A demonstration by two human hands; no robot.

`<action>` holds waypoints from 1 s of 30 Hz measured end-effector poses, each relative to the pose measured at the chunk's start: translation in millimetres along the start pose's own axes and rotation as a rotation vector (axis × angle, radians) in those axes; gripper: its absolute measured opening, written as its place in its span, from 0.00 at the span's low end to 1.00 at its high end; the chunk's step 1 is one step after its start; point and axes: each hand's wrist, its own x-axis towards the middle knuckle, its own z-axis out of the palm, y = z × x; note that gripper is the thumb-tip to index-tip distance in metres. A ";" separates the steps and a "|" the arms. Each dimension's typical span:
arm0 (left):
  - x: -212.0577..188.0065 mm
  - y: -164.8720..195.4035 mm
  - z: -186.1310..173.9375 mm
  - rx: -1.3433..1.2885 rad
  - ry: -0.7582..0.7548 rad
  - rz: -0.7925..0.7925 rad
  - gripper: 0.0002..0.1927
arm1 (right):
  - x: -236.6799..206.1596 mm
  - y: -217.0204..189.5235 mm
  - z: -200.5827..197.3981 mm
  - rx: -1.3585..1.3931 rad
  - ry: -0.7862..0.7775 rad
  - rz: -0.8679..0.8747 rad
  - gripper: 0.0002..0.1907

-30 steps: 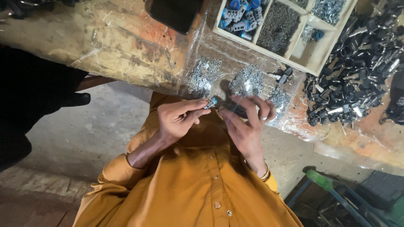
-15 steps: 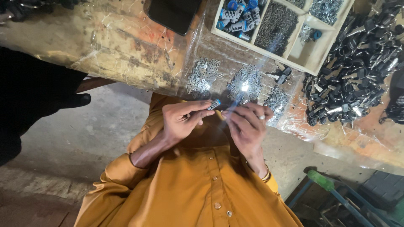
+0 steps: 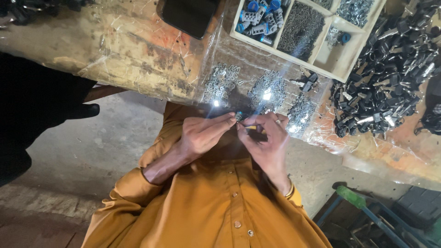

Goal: The person sits at a workbench assembling small electrical connector components. They pick tiny metal contact parts from a compartment tray and from piles on the bench, insert them into blue connector bodies one at a time, press them into place, and set finished connectors aside.

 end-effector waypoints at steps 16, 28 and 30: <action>42.8 44.8 4.4 -0.664 -0.231 -0.696 0.08 | 21.1 -11.3 -68.0 -0.152 -0.264 -0.304 0.15; 47.9 49.9 22.5 -0.871 -0.049 -0.695 0.20 | 34.7 -6.5 -93.2 -0.037 -0.269 -0.261 0.19; 48.6 50.8 20.4 -0.870 -0.049 -0.681 0.17 | 33.2 -6.5 -91.2 -0.007 -0.275 -0.236 0.19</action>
